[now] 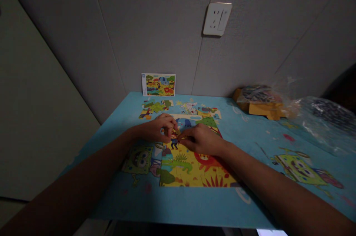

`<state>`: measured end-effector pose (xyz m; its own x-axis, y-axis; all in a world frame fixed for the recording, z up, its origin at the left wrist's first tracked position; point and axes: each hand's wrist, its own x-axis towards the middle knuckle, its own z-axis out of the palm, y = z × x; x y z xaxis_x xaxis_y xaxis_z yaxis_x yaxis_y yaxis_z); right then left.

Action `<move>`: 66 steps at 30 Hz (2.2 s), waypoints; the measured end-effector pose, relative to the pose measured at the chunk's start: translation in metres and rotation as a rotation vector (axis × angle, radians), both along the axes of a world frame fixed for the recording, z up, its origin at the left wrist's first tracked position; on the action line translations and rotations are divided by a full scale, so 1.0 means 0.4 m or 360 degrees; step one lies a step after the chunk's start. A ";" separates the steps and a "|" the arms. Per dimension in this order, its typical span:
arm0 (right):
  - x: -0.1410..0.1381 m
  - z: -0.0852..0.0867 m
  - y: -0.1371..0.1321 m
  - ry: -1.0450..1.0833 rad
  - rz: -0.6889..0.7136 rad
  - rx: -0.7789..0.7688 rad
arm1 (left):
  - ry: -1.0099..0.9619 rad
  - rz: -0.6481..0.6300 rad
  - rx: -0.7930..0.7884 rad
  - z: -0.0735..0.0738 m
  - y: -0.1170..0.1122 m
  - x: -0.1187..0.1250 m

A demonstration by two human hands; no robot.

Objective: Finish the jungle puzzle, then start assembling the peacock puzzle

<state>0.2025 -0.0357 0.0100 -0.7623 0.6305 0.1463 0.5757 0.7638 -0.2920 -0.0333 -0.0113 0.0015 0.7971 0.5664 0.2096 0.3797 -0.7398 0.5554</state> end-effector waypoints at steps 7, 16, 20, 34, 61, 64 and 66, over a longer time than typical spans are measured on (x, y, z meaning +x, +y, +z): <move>0.005 0.011 -0.007 0.0164 0.0080 -0.0034 | 0.0022 -0.0004 0.0004 0.003 -0.001 0.000; 0.005 0.007 -0.007 0.0140 0.0245 -0.0205 | 0.0011 0.0011 -0.0003 0.008 -0.005 0.004; 0.010 0.001 -0.007 0.0174 0.0174 -0.0150 | -0.0005 0.0002 -0.0028 0.004 -0.003 0.002; 0.011 0.013 -0.010 0.0085 0.0262 -0.0199 | 0.0098 0.0000 0.0003 0.004 0.000 0.003; -0.017 0.029 -0.049 -0.0003 0.0433 -0.0175 | 0.0084 -0.0019 0.0011 0.002 0.003 0.003; -0.017 0.032 -0.054 0.0036 0.0353 -0.0185 | 0.0088 -0.0015 0.0038 0.000 0.005 0.002; -0.016 0.033 -0.056 0.0101 0.0280 -0.0183 | 0.0089 -0.0017 0.0043 0.000 0.006 0.003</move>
<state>0.1961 -0.0582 0.0230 -0.8534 0.5041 0.1323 0.4143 0.8102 -0.4146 -0.0320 -0.0088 0.0014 0.8138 0.5527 0.1798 0.4017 -0.7584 0.5132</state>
